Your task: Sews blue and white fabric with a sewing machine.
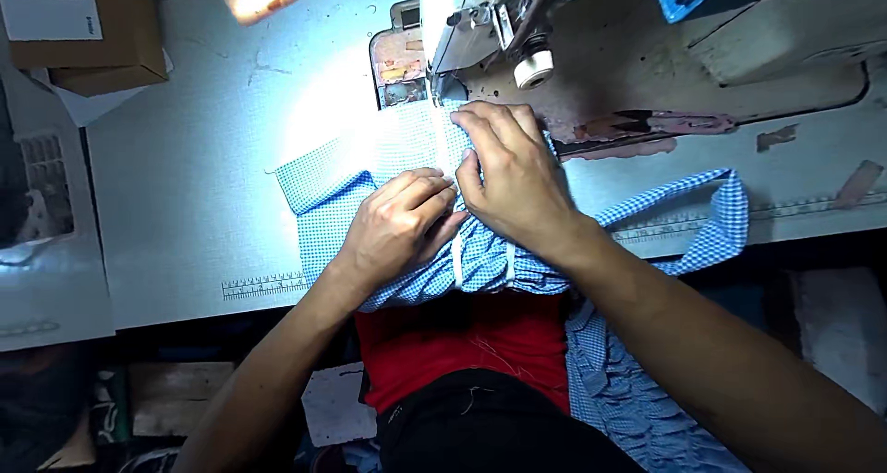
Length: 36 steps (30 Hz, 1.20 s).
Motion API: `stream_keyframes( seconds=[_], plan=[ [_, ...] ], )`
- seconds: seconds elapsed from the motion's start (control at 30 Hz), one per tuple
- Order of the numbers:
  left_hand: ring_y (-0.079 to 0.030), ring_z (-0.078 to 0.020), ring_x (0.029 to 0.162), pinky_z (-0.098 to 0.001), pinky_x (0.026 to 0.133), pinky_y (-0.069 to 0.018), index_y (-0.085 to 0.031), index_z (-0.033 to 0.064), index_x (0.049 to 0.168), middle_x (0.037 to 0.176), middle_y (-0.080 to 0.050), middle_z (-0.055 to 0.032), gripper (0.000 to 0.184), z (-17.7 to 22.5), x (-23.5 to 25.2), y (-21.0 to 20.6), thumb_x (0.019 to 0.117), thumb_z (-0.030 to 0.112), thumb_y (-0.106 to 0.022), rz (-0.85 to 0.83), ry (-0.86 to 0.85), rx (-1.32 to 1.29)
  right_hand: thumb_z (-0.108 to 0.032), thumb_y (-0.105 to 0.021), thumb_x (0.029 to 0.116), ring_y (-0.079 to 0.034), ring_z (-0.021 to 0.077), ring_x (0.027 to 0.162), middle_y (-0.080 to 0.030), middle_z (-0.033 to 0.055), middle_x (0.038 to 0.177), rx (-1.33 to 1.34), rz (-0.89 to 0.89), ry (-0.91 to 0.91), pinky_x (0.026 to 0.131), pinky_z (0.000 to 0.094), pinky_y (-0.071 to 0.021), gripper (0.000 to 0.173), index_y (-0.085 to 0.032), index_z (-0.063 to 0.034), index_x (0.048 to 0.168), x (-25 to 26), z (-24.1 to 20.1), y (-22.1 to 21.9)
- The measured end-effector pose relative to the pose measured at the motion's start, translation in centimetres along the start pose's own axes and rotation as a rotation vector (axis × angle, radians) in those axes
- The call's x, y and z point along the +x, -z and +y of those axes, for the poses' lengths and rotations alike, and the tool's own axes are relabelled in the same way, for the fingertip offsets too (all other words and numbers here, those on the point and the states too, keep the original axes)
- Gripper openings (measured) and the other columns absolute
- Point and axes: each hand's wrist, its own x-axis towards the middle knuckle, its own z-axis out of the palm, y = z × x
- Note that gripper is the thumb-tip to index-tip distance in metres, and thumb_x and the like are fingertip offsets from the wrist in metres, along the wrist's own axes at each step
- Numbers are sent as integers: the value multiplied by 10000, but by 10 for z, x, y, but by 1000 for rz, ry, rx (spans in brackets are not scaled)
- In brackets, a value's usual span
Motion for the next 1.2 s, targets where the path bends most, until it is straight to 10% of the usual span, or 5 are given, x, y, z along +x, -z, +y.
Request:
stream_keyframes(
  seconds=[0.4,0.7,0.93,1.07,1.2],
  plan=[
    [-687,-233,1169,-328,1019,-543,-792,51,1080,1131,-758,-116,240,-3,3,1,1002,239,-666,1,-55,-15,-152,-371,1024,-496,347,1380,-581,142,1468,-52,-16,-32,1133,456,-395,481,-570,-50,1450,27,8,-7],
    [-655,-223,1229,-328,1044,-526,-781,77,1155,1192,-744,-94,306,13,-6,6,1008,312,-651,-78,-10,54,-266,-447,980,-602,413,1201,-585,260,1299,-34,-18,-49,950,511,-503,409,-566,-24,1287,28,7,6],
    [-659,-225,1225,-327,1047,-527,-777,72,1165,1188,-746,-101,320,15,-8,5,1004,321,-658,-71,0,41,-248,-416,1032,-491,406,1374,-561,186,1450,-145,-69,36,1088,550,-421,436,-598,-65,1383,15,20,12],
    [-652,-234,1241,-337,1062,-520,-773,64,1170,1200,-741,-107,326,18,-9,4,1009,320,-652,-74,2,43,-200,-428,1068,-579,420,1181,-651,180,1250,-123,1,106,960,564,-443,312,-677,-83,1213,20,23,12],
    [-658,-227,1232,-330,1054,-527,-780,69,1148,1186,-747,-98,301,18,-9,5,1007,304,-657,-68,7,37,-418,-444,976,-561,414,1254,-616,144,1390,-173,-117,92,967,594,-445,522,-647,-124,1357,13,20,26]
  ],
)
